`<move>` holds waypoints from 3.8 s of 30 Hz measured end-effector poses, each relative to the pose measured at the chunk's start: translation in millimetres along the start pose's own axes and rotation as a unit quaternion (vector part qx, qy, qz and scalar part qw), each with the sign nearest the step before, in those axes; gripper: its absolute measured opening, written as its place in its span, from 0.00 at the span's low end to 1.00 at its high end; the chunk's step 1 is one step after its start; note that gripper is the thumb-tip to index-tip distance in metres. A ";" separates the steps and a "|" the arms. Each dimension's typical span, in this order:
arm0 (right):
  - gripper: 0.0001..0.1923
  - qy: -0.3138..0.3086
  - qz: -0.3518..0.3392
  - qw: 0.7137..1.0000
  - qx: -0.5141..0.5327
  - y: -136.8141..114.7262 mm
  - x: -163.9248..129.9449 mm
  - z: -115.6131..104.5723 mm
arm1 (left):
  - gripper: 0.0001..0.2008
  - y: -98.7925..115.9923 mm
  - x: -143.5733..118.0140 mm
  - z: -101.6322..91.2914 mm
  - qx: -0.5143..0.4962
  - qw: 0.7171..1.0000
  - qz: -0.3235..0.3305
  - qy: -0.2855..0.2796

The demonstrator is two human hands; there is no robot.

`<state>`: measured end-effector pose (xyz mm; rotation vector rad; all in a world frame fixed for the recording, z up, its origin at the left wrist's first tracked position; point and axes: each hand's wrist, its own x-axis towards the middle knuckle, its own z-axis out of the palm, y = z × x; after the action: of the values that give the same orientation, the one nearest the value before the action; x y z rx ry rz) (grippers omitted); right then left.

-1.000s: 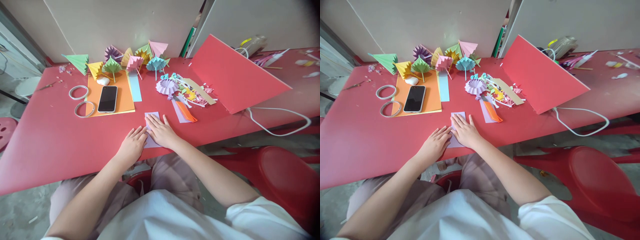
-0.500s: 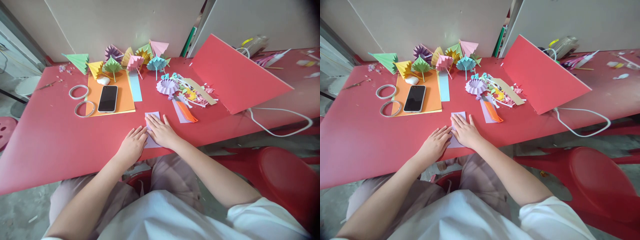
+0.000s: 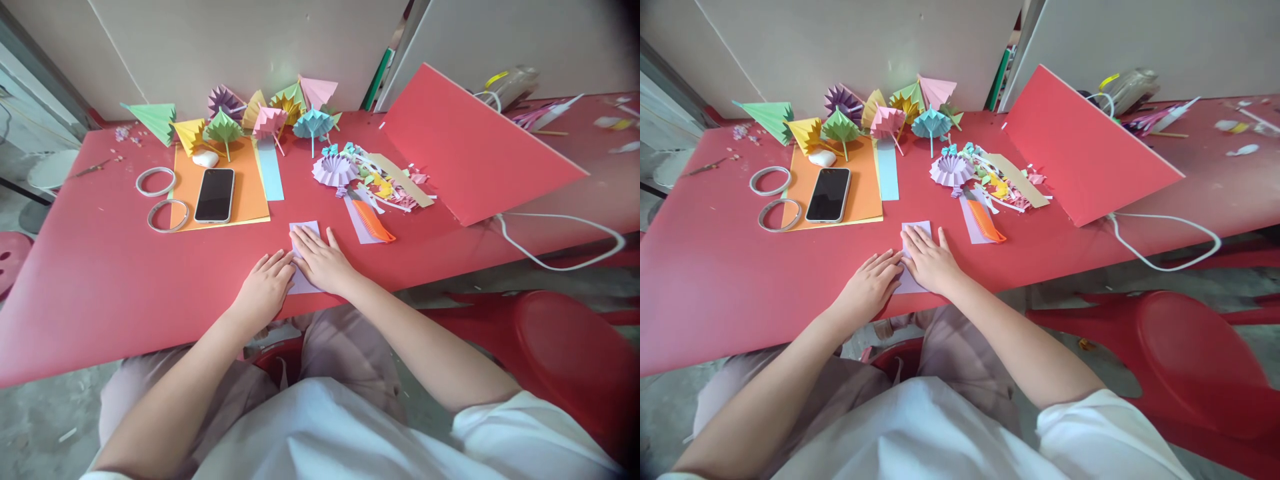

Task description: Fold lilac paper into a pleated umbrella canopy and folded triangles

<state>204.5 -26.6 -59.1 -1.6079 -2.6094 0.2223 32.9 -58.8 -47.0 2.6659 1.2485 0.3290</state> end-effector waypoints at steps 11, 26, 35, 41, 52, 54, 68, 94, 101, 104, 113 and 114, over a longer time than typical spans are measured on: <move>0.28 -0.001 0.007 1.000 -0.004 -1.5 -0.9 -1.7 | 0.13 1.6 0.8 -4.5 0.001 1.000 0.002 -0.007; 0.30 -0.056 -0.036 0.997 0.029 10.9 -6.3 -11.8 | 0.14 3.4 1.6 -7.6 0.001 1.000 -0.012 -0.018; 0.31 -0.023 -0.050 0.998 -0.009 12.3 -9.2 -3.0 | 0.15 1.8 1.4 -6.1 -0.008 1.000 -0.015 -0.009; 0.31 -0.020 -0.047 0.999 -0.007 12.2 -9.0 -2.6 | 0.15 -0.1 1.2 -7.8 -0.021 1.000 -0.012 -0.020; 0.31 -0.024 -0.038 0.999 -0.003 10.3 -9.4 -3.7 | 0.16 -0.7 1.3 -10.1 -0.021 0.999 -0.009 -0.032; 0.31 -0.023 -0.040 0.999 -0.001 10.2 -9.6 -3.9 | 0.17 -0.6 1.2 -10.7 -0.025 0.999 -0.010 -0.031; 0.39 -0.045 -0.064 0.997 -0.012 12.6 -7.4 -7.0 | 0.13 -2.0 1.2 -11.7 -0.026 0.999 0.003 -0.028; 0.39 -0.033 -0.081 0.996 -0.017 13.7 -6.1 -5.2 | 0.18 -1.8 1.1 -11.8 -0.014 0.999 -0.004 -0.036; 0.39 -0.044 -0.069 0.997 -0.008 12.0 -5.9 -8.4 | 0.21 -2.3 2.3 -12.3 0.016 0.999 0.012 -0.047; 0.38 -0.059 -0.060 0.996 0.011 11.9 -5.8 -13.0 | 0.20 -2.1 2.7 -13.0 0.024 0.998 0.016 -0.049; 0.28 -0.030 -0.026 0.999 0.026 7.4 -5.0 -8.8 | 0.22 -2.0 2.1 -12.5 0.018 0.998 0.007 -0.054; 0.28 -0.023 -0.025 0.999 0.020 6.5 -4.9 -6.9 | 0.22 -2.1 2.1 -12.4 0.014 0.998 0.006 -0.053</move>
<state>213.4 -27.4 -53.3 -1.5412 -2.6568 0.3100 29.3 -55.0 -35.3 2.6769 1.2143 0.1694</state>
